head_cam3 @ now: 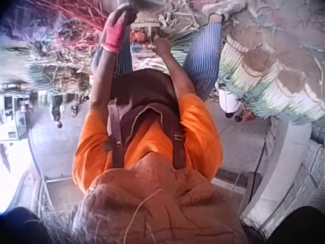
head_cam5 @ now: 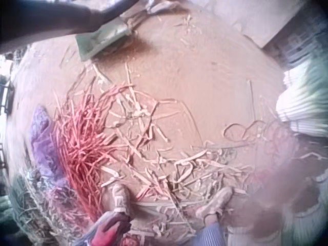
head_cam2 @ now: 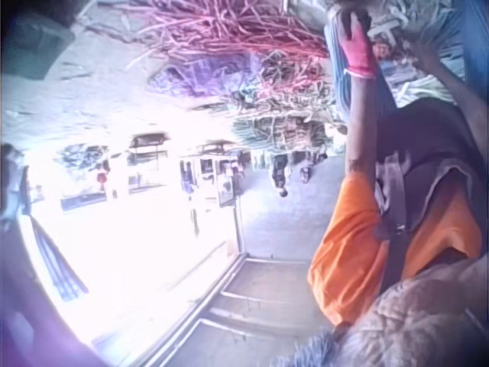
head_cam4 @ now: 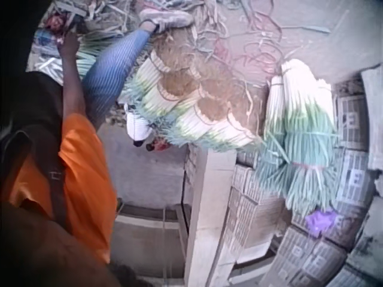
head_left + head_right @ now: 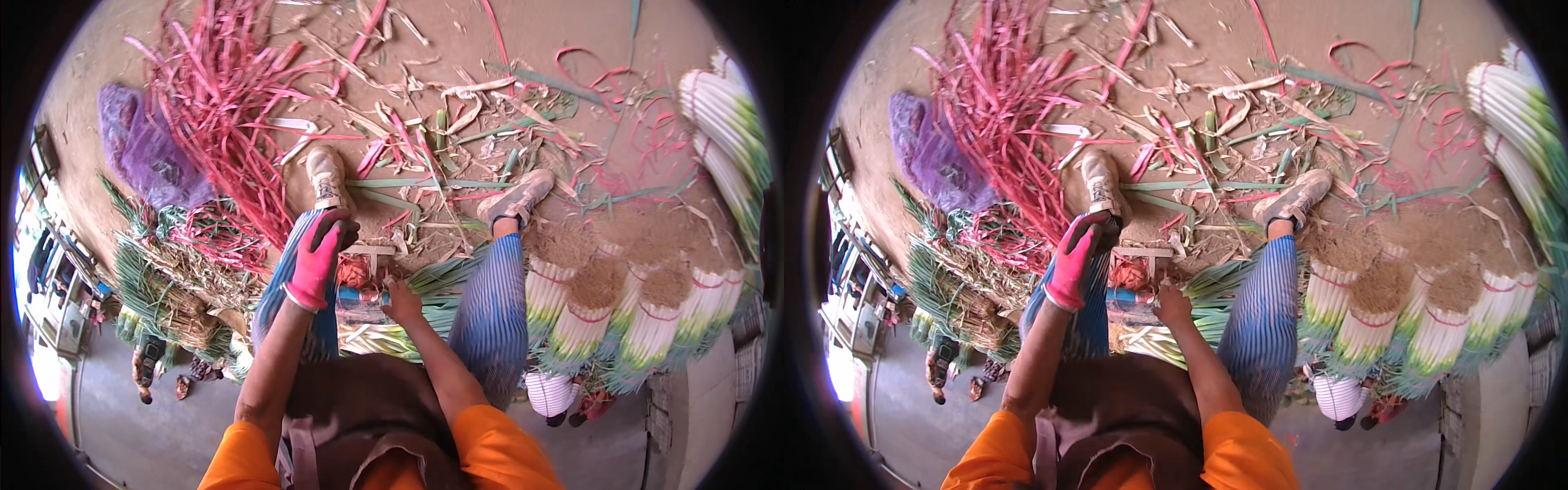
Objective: The person handles and organizes scallion stalks and bundles on the floor, picking up red plastic ties to prepare them for securing the bundles.
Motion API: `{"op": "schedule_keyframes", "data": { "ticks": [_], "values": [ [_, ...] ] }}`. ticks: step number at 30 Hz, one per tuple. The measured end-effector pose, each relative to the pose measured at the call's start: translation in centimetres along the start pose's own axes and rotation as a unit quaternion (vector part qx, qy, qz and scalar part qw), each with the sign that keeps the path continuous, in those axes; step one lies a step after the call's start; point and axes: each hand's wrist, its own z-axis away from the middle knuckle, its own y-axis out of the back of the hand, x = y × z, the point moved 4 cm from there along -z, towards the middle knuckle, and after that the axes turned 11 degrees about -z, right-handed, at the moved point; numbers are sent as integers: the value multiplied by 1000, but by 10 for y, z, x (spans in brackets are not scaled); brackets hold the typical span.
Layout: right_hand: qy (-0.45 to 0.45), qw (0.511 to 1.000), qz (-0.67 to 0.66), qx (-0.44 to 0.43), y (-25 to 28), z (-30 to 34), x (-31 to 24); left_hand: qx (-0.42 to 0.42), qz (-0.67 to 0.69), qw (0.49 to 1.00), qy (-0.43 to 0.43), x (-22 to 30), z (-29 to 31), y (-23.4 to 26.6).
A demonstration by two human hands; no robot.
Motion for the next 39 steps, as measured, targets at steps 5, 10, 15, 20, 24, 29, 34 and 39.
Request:
{"op": "schedule_keyframes", "data": {
  "ticks": [5, 10, 15, 20, 24, 29, 34, 39],
  "values": [
    [81, 992, 92, 26, -56, -48, 38, -29, 6, 998, 64, -2, -33, -57],
    [130, 987, 71, 70, -124, -73, 31, 97, 38, 991, 87, 17, -38, -24],
    [90, 990, 91, -55, -155, -117, 34, 170, 34, 984, 49, 28, -48, 3],
    [182, 979, 84, -25, -140, -105, 32, 76, 3, 996, 51, 42, -51, -9],
    [191, 978, 43, -76, -19, -88, 30, 45, 36, 997, 58, 51, -45, -15],
    [213, 959, -186, 13, 85, -86, 60, 27, 88, 996, 9, 63, -40, -10],
    [10, 949, -76, 307, 199, -116, 96, 73, 106, 988, -85, 66, -19, -2],
    [46, 940, 70, 331, 207, -152, 132, 20, 46, 983, -176, 66, 12, -8]
  ]
}}
